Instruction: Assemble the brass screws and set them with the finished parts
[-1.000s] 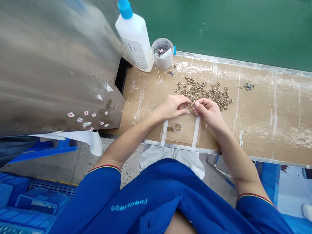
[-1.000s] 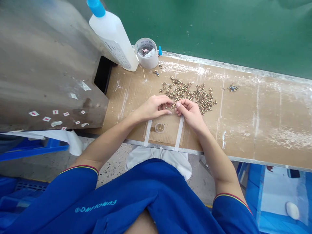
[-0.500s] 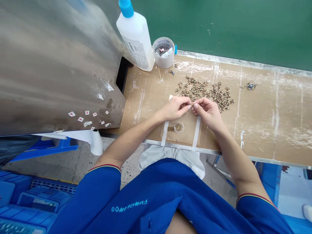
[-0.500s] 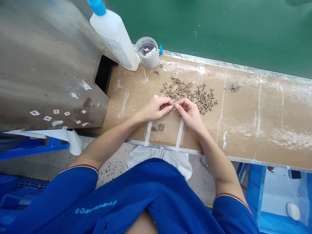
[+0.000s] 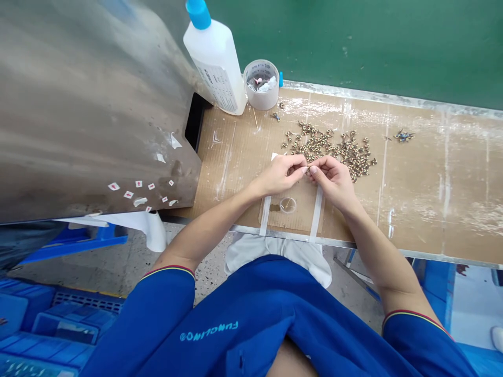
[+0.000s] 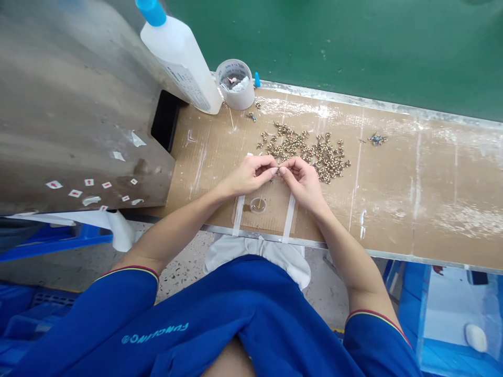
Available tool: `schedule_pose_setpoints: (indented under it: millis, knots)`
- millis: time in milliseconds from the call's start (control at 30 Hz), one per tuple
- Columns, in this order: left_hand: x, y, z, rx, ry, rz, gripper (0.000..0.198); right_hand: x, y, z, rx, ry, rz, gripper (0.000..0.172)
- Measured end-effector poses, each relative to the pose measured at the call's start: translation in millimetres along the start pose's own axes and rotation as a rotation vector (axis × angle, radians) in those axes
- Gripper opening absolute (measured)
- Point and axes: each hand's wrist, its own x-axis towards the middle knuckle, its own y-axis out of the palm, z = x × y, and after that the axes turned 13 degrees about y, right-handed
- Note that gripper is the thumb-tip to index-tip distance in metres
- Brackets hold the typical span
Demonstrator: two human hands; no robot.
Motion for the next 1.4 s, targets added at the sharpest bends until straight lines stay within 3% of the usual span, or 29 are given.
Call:
schedule_pose_setpoints:
  millis: [200,333,433,567,700,1100,1400]
  knots:
    - [-0.1,0.7,-0.3,0.026,-0.020,-0.013,0.019,-1.8,1.5,-0.9,-0.033,-0.097,-0.064,0.050]
    - [-0.6,-3.8,4.9,0.078,-0.044,-0.144,0.021,-6.6,-1.7,5.6,0.011,-0.139,-0.075,0.042]
    - [0.4,-12.0,4.5,-0.067,-0.018,-0.185,0.025,-5.4,-6.5,8.9,0.113,-0.087,-0.076,0.039]
    - [1.9,-18.9,0.7,-0.288,0.014,-0.166,0.041,1.0,-10.8,7.7,0.251,0.070,0.009,0.042]
    - [1.4,-18.6,-2.4,-0.368,0.016,-0.116,0.049,1.1,-9.5,7.4,0.349,0.142,0.107,0.040]
    - [-0.3,-18.9,-9.8,-0.340,0.026,-0.087,0.050,-4.7,-7.3,14.2,0.564,0.204,0.302,0.039]
    - [-0.4,-17.1,-10.1,-0.327,-0.014,-0.075,0.054,-6.5,-9.0,16.4,0.648,0.128,0.468,0.044]
